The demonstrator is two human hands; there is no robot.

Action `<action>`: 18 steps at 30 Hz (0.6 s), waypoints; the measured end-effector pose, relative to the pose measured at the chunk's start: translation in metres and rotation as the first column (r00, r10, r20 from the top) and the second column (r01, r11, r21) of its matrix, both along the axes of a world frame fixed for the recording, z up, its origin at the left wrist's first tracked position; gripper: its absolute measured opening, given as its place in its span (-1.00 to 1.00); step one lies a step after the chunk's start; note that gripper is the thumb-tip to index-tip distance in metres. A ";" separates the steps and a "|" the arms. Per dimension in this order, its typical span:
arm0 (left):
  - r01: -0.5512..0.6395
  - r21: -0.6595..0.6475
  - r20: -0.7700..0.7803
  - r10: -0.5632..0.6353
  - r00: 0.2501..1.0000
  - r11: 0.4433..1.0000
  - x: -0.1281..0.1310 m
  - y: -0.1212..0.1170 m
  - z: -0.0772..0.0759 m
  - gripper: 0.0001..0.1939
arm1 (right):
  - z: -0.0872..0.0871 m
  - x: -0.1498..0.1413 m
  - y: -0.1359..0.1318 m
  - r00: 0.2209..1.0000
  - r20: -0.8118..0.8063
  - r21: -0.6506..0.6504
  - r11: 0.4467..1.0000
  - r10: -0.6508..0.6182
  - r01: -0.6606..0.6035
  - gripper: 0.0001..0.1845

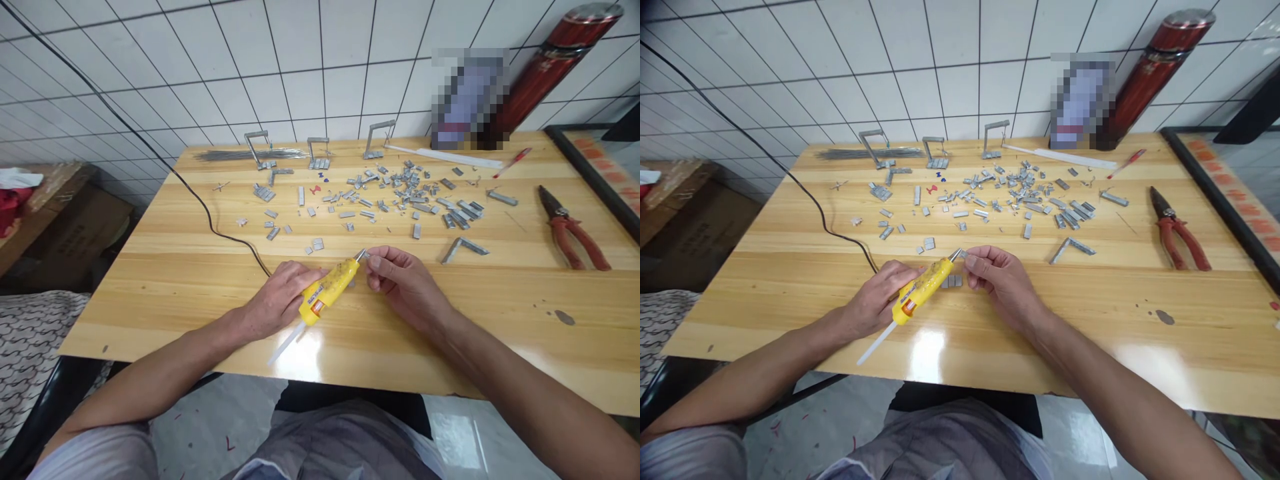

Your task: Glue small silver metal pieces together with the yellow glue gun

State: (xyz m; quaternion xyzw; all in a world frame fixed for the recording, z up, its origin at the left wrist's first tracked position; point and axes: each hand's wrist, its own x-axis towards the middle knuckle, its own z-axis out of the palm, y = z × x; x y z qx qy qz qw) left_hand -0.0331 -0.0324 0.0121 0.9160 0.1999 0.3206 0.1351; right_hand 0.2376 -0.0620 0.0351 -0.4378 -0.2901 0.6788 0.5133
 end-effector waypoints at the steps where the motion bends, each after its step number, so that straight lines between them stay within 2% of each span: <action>1: -0.001 0.004 -0.004 0.001 1.000 1.000 0.000 0.000 -0.001 -0.44 | 0.000 0.000 0.000 1.000 0.005 0.002 1.000 0.001 -0.001 -0.63; 10: -0.008 0.021 -0.015 0.008 1.000 1.000 0.001 -0.002 -0.002 -0.53 | 0.001 -0.002 -0.002 1.000 0.001 -0.002 1.000 0.003 -0.002 -0.66; 18: -0.031 0.016 -0.044 0.032 0.999 0.999 -0.001 -0.001 -0.006 -0.52 | 0.000 -0.002 -0.002 1.000 -0.022 -0.015 1.000 -0.005 0.004 -0.65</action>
